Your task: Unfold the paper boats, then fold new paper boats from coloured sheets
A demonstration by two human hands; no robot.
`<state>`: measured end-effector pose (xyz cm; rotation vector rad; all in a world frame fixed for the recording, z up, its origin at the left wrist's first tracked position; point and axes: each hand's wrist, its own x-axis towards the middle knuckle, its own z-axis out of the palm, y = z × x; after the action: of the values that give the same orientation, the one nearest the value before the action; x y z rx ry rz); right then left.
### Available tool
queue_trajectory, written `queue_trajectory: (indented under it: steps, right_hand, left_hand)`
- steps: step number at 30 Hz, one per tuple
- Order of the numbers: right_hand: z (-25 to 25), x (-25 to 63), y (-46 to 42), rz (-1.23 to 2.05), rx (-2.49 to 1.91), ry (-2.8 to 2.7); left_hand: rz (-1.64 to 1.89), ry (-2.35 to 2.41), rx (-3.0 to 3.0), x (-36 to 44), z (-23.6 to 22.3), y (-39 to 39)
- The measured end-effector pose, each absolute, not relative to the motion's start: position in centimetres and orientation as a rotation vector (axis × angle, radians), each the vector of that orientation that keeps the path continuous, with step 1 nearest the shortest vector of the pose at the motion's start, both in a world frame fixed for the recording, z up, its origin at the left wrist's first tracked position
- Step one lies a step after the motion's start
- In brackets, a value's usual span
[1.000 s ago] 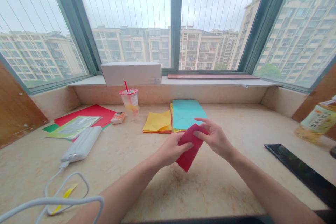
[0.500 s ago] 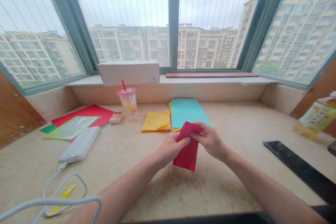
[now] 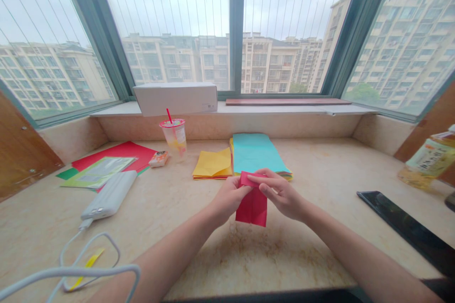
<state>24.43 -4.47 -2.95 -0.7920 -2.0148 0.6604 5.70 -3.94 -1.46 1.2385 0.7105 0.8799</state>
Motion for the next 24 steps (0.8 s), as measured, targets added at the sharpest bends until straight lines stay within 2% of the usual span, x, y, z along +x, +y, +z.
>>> queue_trajectory:
  steps: [7, 14, 19, 24]
  right_hand:
    - [-3.1, 24.4, -4.0, 0.600, -0.849, -1.870]
    - [-3.3, 24.3, -3.9, 0.852, -0.936, -1.597]
    - [-3.0, 24.5, -4.3, 0.634, -0.879, -1.821]
    - [-2.8, 24.6, -4.6, 0.608, -0.798, -1.978]
  left_hand:
    - [0.845, 0.627, 1.255, 5.8, -1.9, -3.9]
    - [0.938, 0.647, 1.274, 5.8, -1.6, -3.6]
    - [0.932, 0.703, 1.354, 5.5, -1.7, -3.4]
    - [1.087, 0.685, 1.166, 5.4, -1.9, -2.7]
